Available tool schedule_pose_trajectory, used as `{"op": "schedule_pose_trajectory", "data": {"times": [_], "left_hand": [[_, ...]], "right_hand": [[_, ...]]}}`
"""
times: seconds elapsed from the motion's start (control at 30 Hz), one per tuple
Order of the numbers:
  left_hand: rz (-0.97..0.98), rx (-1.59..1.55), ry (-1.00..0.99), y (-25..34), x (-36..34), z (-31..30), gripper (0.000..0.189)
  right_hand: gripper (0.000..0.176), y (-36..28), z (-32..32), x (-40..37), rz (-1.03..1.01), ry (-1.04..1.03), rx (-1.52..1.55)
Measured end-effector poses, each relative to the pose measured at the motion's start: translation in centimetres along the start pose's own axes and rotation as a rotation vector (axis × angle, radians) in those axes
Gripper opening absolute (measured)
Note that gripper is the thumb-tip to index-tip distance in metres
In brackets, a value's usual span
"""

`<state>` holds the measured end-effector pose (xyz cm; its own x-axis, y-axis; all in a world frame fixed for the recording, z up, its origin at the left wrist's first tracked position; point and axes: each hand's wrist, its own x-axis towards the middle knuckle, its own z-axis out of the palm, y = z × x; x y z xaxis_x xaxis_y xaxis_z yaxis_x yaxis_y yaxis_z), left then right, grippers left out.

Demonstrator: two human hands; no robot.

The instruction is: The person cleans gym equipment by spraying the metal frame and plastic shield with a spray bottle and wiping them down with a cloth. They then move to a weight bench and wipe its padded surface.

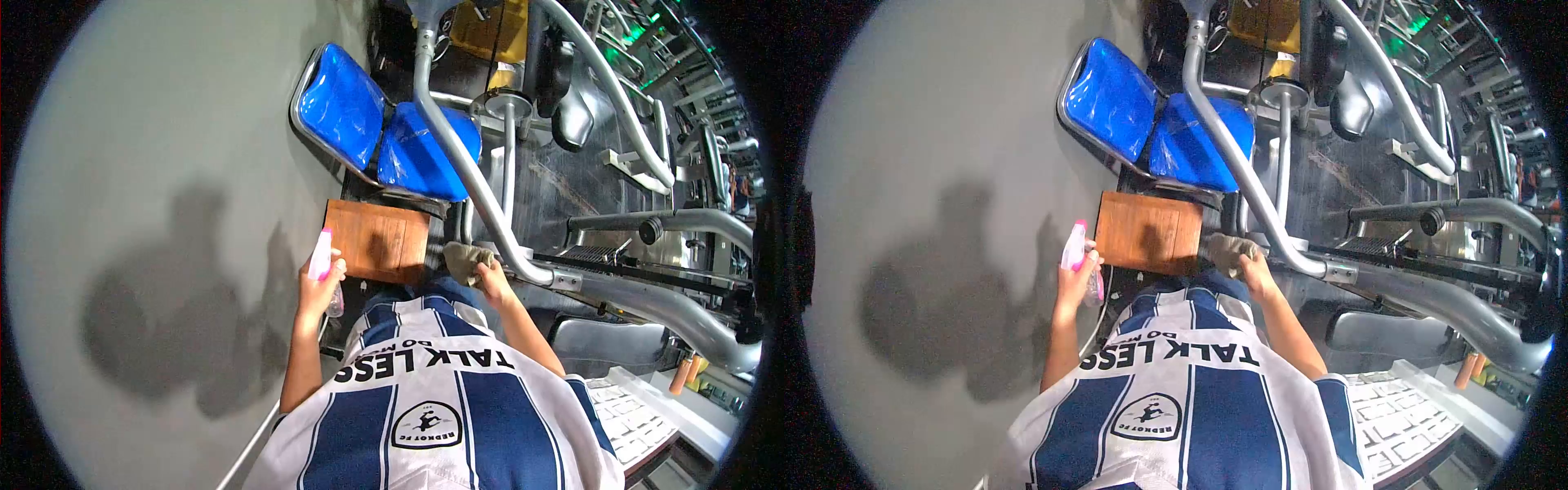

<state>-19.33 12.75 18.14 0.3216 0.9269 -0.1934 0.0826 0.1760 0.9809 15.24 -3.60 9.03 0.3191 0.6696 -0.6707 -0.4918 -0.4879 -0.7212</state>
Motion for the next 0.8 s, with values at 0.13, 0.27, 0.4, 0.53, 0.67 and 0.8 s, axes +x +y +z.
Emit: {"op": "schedule_pose_trajectory", "data": {"times": [0.13, 0.27, 0.4, 0.53, 0.67, 0.8], "left_hand": [[-0.012, -0.073, -0.04, -0.2, 3.8, 0.6, 0.029], [-0.019, -0.193, -0.116, 2.2, 8.3, 2.4, 0.029], [0.156, -0.209, -0.094, 5.9, 13.3, 5.0, 0.027], [0.343, -0.025, -0.039, 9.5, 19.8, 6.9, 0.026], [0.68, 0.399, 0.06, 12.5, 28.0, 9.1, 0.018], [0.798, 0.603, 0.112, 10.5, 35.5, 12.5, 0.026]], "right_hand": [[0.029, 0.1, -0.8, -1.3, -0.013, 0.122, -0.105], [0.024, -1.8, -0.8, -1.7, -0.047, 0.165, -0.095], [0.028, -4.2, 0.1, 1.8, -0.066, 0.113, -0.197], [0.03, -7.1, 1.8, 7.4, -0.103, -0.125, -0.306], [0.03, -12.4, 4.6, 12.3, -0.162, -0.24, -0.607], [0.033, -12.5, 5.1, 19.4, -0.155, -0.318, -0.679]]}}
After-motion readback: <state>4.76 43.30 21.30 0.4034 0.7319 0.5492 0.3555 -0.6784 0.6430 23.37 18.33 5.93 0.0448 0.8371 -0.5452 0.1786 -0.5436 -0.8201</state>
